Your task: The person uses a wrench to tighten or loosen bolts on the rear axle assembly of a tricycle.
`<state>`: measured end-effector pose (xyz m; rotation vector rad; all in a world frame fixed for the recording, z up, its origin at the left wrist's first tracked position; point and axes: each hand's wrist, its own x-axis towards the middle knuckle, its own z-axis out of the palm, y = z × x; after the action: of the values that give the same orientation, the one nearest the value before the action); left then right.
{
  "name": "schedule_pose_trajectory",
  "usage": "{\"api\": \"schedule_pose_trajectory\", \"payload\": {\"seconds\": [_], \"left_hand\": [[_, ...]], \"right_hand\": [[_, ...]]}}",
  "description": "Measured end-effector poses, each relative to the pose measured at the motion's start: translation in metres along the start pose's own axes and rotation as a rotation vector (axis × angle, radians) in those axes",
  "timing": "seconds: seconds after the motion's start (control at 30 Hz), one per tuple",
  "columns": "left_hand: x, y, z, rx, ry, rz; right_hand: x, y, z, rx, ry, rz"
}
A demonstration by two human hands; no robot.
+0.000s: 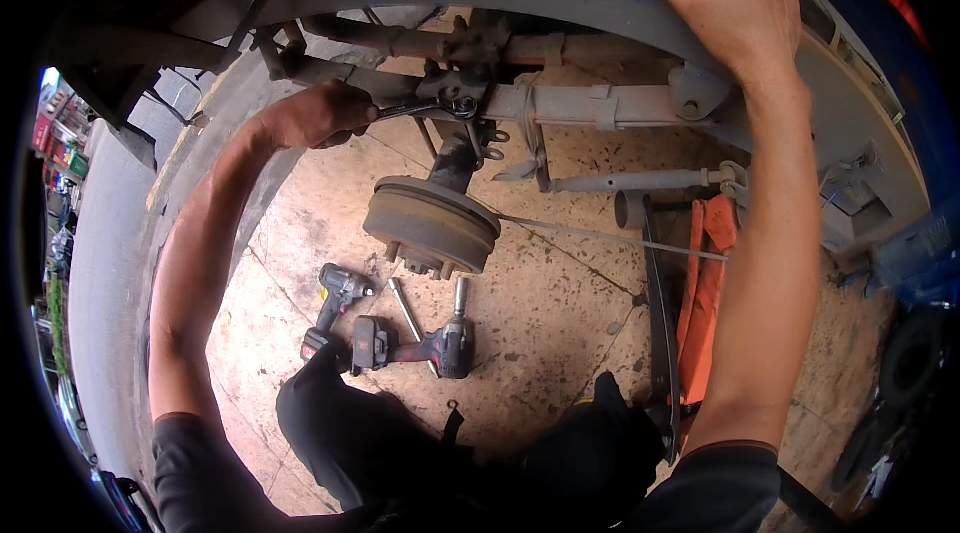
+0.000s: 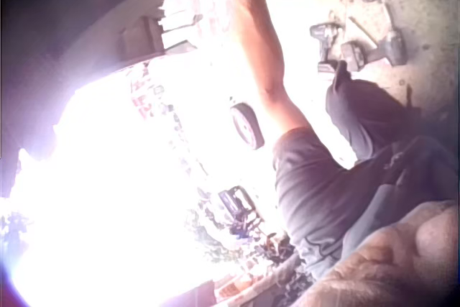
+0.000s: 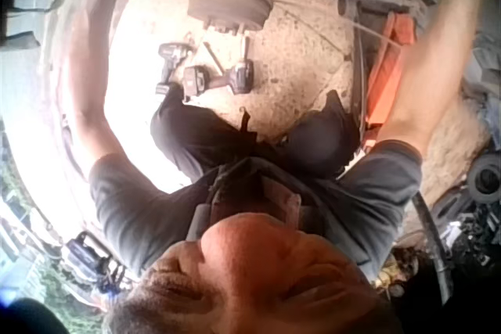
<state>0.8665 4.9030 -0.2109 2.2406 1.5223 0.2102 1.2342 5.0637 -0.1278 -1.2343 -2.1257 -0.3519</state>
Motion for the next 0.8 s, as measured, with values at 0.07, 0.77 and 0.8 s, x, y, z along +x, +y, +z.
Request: {"api": "schedule_pose_trajectory", "payload": {"seconds": [0.07,0.77,0.8], "left_hand": [[0.002,0.022,0.014,-0.052,0.040,-0.337],[-0.018,0.102,0.047,0.444,0.151,-0.906],[-0.021,0.110,0.051,0.436,0.183,-0.943]], "right_hand": [[-0.001,0.003,0.004,-0.031,0.045,-0.023],[-0.018,-0.015,-0.039,0.116,-0.040,-0.022],[-0.018,-0.015,-0.039,0.136,-0.018,-0.036]]}}
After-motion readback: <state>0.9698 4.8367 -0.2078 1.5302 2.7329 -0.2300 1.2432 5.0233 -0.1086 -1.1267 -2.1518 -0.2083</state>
